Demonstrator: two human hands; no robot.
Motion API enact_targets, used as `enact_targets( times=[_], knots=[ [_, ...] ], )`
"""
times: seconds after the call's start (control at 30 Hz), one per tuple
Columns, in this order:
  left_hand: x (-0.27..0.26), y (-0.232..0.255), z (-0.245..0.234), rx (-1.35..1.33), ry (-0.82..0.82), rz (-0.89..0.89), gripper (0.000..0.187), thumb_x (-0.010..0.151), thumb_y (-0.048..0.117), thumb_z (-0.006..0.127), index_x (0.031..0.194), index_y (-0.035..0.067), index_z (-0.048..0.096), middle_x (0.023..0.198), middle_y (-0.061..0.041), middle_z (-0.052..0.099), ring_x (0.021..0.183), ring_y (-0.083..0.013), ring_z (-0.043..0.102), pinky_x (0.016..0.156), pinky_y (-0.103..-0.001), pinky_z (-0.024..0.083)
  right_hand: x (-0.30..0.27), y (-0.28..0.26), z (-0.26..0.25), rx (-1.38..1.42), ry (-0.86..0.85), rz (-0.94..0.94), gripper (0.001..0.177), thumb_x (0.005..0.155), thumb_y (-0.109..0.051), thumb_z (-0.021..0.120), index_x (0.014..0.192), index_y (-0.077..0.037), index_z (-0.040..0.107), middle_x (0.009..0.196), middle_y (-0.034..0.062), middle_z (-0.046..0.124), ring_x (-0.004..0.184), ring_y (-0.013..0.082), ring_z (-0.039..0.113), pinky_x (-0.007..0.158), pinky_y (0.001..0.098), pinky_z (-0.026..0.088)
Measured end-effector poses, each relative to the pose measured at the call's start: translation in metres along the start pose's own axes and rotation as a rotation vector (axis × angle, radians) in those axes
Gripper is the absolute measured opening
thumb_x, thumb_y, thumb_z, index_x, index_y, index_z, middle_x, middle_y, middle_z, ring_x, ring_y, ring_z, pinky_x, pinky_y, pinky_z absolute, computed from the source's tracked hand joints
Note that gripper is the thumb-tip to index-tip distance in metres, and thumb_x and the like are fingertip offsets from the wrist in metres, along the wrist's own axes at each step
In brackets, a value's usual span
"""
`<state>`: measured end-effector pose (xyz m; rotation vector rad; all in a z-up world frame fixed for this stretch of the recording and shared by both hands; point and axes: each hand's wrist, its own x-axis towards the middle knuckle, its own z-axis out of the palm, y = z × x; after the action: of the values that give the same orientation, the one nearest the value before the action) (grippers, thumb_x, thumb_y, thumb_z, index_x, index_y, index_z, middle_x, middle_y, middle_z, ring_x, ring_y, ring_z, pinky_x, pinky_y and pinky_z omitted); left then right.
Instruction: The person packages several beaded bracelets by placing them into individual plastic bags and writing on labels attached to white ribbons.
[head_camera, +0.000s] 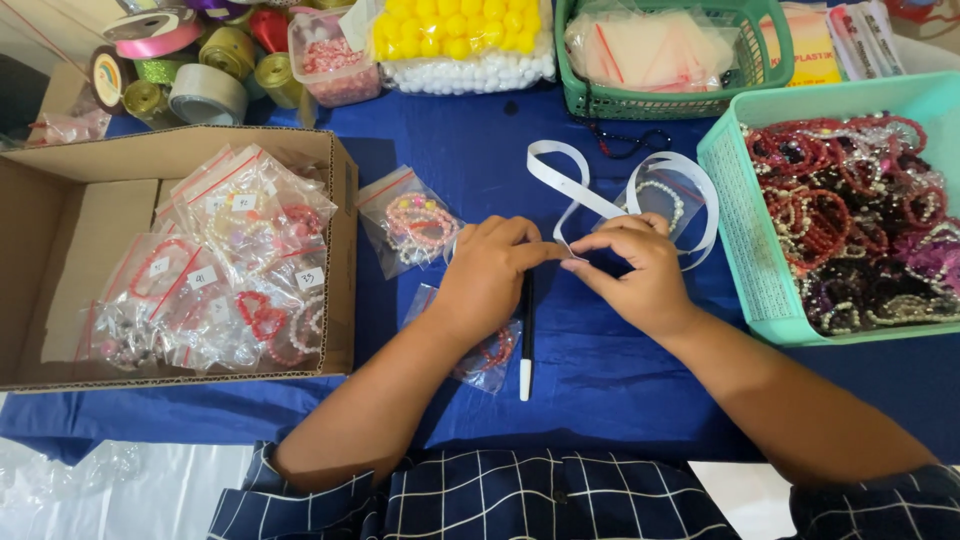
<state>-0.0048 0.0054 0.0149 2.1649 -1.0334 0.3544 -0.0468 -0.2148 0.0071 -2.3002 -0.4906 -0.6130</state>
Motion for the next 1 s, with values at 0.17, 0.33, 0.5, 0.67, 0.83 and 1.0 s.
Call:
enact_targets(
  times=[0.17, 0.33, 0.5, 0.67, 0.83, 1.0],
  knots=[
    [0.002, -0.003, -0.006, 0.092, 0.030, -0.013, 0.037, 0.083, 0.003, 0.063, 0.109, 0.024, 0.078, 0.098, 0.000, 0.064, 0.094, -0.0249, 0.061, 0.079, -0.042, 0.043, 0.004, -0.005, -0.004, 0.040, 0.004, -0.004, 0.014, 0.080, -0.010, 0.085, 0.089, -0.011, 0.074, 0.091, 0.0009, 0.076, 0.090, 0.0167, 0.070, 0.094, 0.0346, 0.039],
    [0.006, -0.016, -0.023, 0.178, 0.116, -0.140, 0.030, 0.087, 0.012, 0.067, 0.116, 0.020, 0.076, 0.111, -0.001, 0.066, 0.106, -0.0271, 0.061, 0.090, -0.046, 0.045, 0.000, 0.001, -0.001, 0.130, 0.039, -0.019, 0.022, 0.082, -0.003, 0.078, 0.082, -0.010, 0.057, 0.097, 0.0029, 0.076, 0.092, 0.0177, 0.070, 0.095, 0.0343, 0.041],
    [0.000, -0.048, -0.026, 0.502, 0.208, -0.393, 0.039, 0.088, 0.026, 0.071, 0.126, 0.015, 0.069, 0.133, -0.009, 0.061, 0.121, -0.0347, 0.055, 0.098, -0.052, 0.045, -0.003, 0.005, 0.002, 0.133, 0.040, -0.034, 0.030, 0.081, -0.001, 0.077, 0.077, -0.010, 0.049, 0.091, 0.0031, 0.074, 0.087, 0.0184, 0.068, 0.092, 0.0354, 0.042],
    [-0.003, -0.064, -0.015, 0.649, 0.054, -0.687, 0.066, 0.086, 0.041, 0.069, 0.140, 0.006, 0.054, 0.151, -0.021, 0.043, 0.130, -0.0459, 0.044, 0.093, -0.056, 0.049, 0.000, 0.002, 0.002, 0.082, 0.046, -0.073, 0.031, 0.074, -0.007, 0.085, 0.076, -0.009, 0.055, 0.084, 0.0038, 0.068, 0.084, 0.0216, 0.067, 0.085, 0.0351, 0.044],
    [-0.007, -0.081, 0.003, 0.552, 0.011, -0.738, 0.066, 0.091, 0.044, 0.064, 0.142, 0.005, 0.051, 0.152, -0.024, 0.040, 0.132, -0.0508, 0.040, 0.093, -0.055, 0.051, 0.005, -0.009, -0.001, 0.060, 0.045, -0.079, 0.027, 0.071, -0.011, 0.089, 0.077, -0.009, 0.063, 0.084, 0.0039, 0.069, 0.083, 0.0209, 0.068, 0.082, 0.0349, 0.046],
    [0.003, -0.082, 0.015, 0.501, 0.017, -0.718, 0.064, 0.094, 0.044, 0.061, 0.142, 0.003, 0.051, 0.150, -0.025, 0.043, 0.135, -0.0526, 0.039, 0.096, -0.052, 0.051, 0.003, -0.012, 0.002, 0.056, 0.046, -0.080, 0.020, 0.075, -0.009, 0.086, 0.082, -0.008, 0.068, 0.087, 0.0039, 0.071, 0.085, 0.0202, 0.070, 0.085, 0.0355, 0.047]
  ],
)
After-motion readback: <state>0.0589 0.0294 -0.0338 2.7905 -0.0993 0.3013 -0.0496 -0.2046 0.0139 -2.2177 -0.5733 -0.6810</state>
